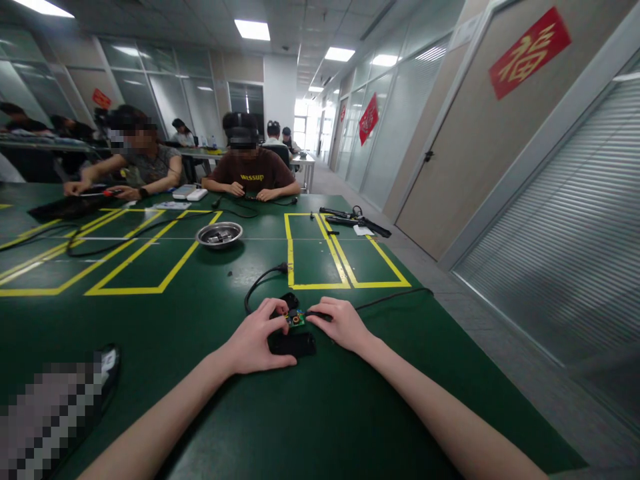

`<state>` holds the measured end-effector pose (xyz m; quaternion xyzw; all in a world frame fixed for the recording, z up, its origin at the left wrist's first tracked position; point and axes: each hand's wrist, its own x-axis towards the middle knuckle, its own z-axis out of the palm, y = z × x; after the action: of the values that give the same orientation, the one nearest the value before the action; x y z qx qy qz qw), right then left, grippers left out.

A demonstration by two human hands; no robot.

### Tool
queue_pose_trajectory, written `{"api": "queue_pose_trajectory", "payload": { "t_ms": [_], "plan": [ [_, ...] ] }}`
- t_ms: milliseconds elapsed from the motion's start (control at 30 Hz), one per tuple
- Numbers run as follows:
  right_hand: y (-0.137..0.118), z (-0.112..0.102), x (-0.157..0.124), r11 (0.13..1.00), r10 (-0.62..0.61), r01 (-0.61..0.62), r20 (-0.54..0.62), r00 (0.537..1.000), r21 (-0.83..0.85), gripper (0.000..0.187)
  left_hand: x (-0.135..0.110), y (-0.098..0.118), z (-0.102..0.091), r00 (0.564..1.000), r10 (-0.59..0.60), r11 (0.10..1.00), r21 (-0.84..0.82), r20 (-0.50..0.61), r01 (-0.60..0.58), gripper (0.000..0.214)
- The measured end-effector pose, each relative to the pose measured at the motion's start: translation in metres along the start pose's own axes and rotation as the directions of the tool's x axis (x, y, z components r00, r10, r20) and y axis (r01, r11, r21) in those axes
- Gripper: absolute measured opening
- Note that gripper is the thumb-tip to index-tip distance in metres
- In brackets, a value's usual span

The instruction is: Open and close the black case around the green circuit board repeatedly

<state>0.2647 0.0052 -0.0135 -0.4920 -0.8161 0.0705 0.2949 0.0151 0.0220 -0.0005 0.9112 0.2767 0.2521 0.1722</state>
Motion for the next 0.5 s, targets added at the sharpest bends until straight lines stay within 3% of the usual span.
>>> {"api": "queue_pose_trajectory", "payload": {
  "t_ms": [133, 233, 300, 433, 500],
  "plan": [
    [-0.004, -0.005, 0.000, 0.999, -0.040, 0.041, -0.055, 0.998, 0.014, 0.014, 0.001, -0.001, -0.008, 0.997, -0.021, 0.990, -0.141, -0.071, 0.011, 0.049],
    [-0.011, -0.013, -0.005, 0.996, -0.080, 0.082, -0.050, 0.996, 0.041, 0.015, 0.003, -0.002, -0.021, 0.991, -0.124, 0.959, -0.265, -0.058, 0.104, 0.026],
    [-0.016, -0.020, -0.009, 0.992, -0.106, 0.108, -0.026, 0.994, 0.067, 0.016, 0.003, -0.004, -0.029, 0.977, -0.208, 0.919, -0.333, 0.041, 0.210, 0.015],
    [-0.020, -0.033, -0.014, 0.979, -0.190, 0.186, 0.035, 0.981, 0.086, 0.019, 0.001, -0.009, -0.034, 0.906, -0.278, 0.765, -0.496, 0.320, 0.410, 0.021],
    [-0.019, -0.038, -0.015, 0.973, -0.227, 0.224, 0.056, 0.972, 0.057, 0.018, 0.000, -0.010, -0.033, 0.868, -0.284, 0.701, -0.529, 0.407, 0.477, 0.025]
  ]
}}
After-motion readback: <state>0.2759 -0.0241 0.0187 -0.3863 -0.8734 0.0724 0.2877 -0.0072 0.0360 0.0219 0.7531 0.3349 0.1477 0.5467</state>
